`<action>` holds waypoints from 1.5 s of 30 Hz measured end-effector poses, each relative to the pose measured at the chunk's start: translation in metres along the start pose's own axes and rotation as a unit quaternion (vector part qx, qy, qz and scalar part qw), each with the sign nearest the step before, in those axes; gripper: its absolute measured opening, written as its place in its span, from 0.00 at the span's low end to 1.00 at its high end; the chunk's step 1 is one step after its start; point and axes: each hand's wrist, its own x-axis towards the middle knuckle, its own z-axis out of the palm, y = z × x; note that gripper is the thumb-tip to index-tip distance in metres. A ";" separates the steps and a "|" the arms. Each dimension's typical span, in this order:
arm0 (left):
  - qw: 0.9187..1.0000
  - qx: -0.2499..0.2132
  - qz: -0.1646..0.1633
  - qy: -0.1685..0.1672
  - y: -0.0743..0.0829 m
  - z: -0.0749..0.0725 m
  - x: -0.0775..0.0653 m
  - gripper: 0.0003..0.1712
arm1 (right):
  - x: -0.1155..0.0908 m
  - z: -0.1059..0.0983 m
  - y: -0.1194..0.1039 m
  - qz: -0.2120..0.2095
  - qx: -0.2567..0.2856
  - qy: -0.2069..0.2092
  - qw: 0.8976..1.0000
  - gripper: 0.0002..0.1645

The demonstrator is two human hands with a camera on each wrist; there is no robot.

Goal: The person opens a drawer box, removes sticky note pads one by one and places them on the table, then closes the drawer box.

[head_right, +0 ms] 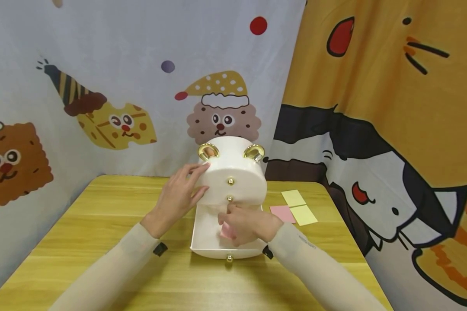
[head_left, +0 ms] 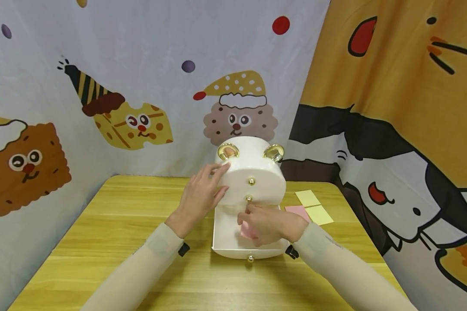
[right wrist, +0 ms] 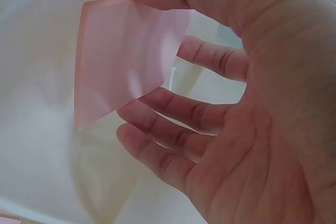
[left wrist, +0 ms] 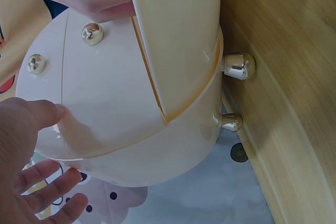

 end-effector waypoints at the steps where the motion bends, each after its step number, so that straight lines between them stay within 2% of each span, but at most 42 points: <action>1: 1.000 0.000 0.000 0.000 0.000 0.000 0.000 0.41 | -0.001 0.000 0.000 0.002 0.007 0.002 1.000 0.33; 10: 1.000 0.000 -0.002 -0.004 0.000 0.000 0.001 0.41 | -0.011 -0.002 0.005 0.006 0.063 0.027 0.998 0.36; 18: 1.000 0.003 0.003 0.002 0.001 -0.001 0.001 0.41 | -0.023 -0.002 0.005 -0.016 0.073 0.074 0.994 0.35; 26: 1.000 0.007 -0.002 -0.006 0.000 0.001 0.000 0.40 | -0.034 0.000 0.005 -0.018 0.085 0.105 0.991 0.33; 34: 1.000 0.009 -0.003 -0.009 0.002 0.000 0.000 0.40 | -0.044 0.003 0.005 -0.009 0.072 0.141 0.987 0.36; 45: 1.000 0.011 0.001 -0.002 0.001 0.001 -0.001 0.41 | -0.056 0.008 0.008 0.001 0.099 0.167 0.981 0.35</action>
